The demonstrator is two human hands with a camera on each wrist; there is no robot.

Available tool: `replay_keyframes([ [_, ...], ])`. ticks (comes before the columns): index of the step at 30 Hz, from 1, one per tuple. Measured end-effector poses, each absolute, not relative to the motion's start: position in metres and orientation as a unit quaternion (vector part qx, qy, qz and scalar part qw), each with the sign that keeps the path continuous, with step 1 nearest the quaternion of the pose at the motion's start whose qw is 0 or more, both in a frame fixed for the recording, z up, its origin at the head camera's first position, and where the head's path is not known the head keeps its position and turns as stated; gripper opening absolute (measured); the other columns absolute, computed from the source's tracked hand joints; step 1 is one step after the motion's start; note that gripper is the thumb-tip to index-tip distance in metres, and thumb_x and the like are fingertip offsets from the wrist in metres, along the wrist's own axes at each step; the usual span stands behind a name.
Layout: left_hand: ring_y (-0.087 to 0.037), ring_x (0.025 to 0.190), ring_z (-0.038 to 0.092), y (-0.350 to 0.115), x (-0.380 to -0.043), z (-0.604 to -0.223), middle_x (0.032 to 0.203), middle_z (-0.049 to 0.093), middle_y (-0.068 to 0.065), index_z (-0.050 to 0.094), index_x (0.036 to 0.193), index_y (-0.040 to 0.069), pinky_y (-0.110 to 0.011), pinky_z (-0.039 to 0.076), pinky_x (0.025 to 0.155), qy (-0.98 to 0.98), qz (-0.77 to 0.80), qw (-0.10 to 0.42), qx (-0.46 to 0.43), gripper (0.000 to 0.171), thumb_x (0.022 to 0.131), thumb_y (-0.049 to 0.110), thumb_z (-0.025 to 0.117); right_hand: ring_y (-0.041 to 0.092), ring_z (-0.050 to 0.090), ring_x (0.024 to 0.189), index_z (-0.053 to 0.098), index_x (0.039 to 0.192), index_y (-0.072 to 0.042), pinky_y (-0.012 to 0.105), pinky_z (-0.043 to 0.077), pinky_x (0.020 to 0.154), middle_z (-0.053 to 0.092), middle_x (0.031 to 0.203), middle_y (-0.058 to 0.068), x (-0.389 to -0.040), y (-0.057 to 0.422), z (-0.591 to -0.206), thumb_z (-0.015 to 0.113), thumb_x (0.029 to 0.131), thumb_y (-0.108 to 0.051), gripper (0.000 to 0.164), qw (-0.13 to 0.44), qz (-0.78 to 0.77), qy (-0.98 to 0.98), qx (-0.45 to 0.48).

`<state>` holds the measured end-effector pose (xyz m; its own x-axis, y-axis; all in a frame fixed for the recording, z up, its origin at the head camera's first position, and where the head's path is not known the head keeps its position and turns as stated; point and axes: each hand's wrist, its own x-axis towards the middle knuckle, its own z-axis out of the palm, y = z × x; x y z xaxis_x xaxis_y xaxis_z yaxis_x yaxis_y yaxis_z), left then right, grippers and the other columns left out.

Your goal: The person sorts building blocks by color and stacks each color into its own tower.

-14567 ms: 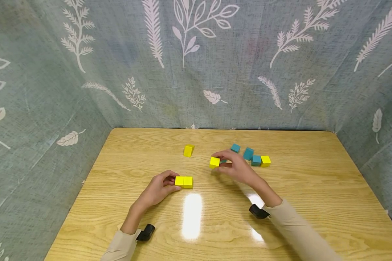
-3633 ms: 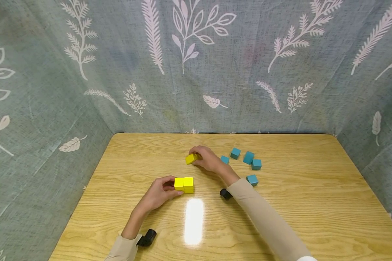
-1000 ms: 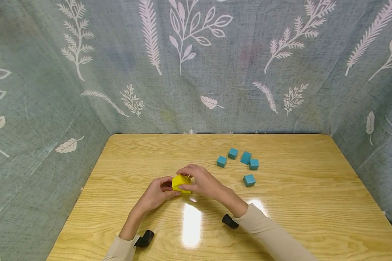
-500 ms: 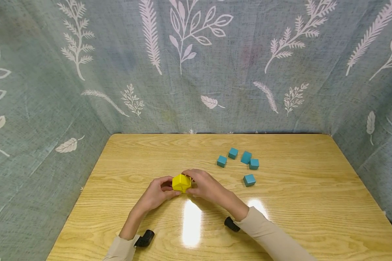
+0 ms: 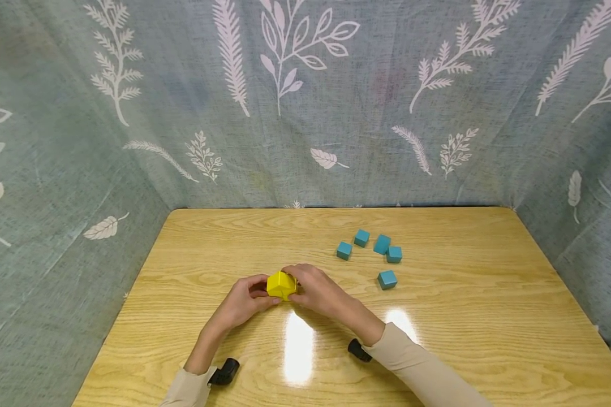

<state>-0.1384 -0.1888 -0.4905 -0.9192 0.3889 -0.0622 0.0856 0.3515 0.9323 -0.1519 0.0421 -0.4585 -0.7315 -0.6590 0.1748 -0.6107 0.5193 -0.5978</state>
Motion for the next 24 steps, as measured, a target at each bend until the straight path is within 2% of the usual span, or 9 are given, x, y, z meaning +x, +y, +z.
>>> replay_keyframes([
  [7, -0.029, 0.108, 0.066, -0.191, -0.137, -0.491, 0.122, 0.064, -0.016, 0.064, 0.129, -0.001, -0.025, 0.056, 0.092, 0.810, 0.548, 0.146, 0.150, 0.040, 0.092, 0.008, 0.078, 0.023, 0.064, 0.107, 0.058, 0.136, 0.001, 0.021, 0.055, 0.085, 0.065, 0.124, 0.015, -0.151, 0.042, -0.459, 0.081, 0.090, -0.006, 0.052, 0.039, -0.330, 0.871, -0.362],
  [14, -0.026, 0.104, 0.065, -0.189, -0.134, -0.483, 0.122, 0.063, -0.016, 0.054, 0.142, -0.002, -0.030, 0.058, 0.088, 0.829, 0.520, 0.142, 0.153, 0.061, 0.091, 0.018, 0.082, 0.024, 0.062, 0.119, 0.058, 0.140, -0.001, 0.035, 0.055, 0.099, 0.063, 0.134, 0.012, -0.148, 0.053, -0.460, 0.081, 0.092, -0.022, 0.057, 0.020, -0.334, 0.870, -0.362],
  [19, -0.027, 0.111, 0.062, -0.187, -0.131, -0.472, 0.132, 0.061, -0.014, 0.056, 0.144, 0.007, -0.044, 0.054, 0.095, 0.862, 0.478, 0.090, 0.143, 0.066, 0.088, 0.029, 0.085, 0.027, 0.064, 0.114, 0.059, 0.137, -0.001, 0.038, 0.056, 0.095, 0.065, 0.129, 0.012, -0.146, 0.066, -0.458, 0.080, 0.093, -0.023, 0.053, 0.011, -0.361, 0.858, -0.366],
  [24, -0.035, 0.117, 0.058, -0.184, -0.129, -0.460, 0.136, 0.061, -0.017, 0.059, 0.141, 0.006, -0.056, 0.049, 0.099, 0.872, 0.458, 0.024, 0.171, 0.064, 0.089, 0.031, 0.084, 0.031, 0.063, 0.113, 0.061, 0.134, 0.000, 0.044, 0.056, 0.093, 0.065, 0.127, 0.016, -0.146, 0.080, -0.455, 0.080, 0.093, -0.018, 0.048, -0.011, -0.385, 0.845, -0.370],
])
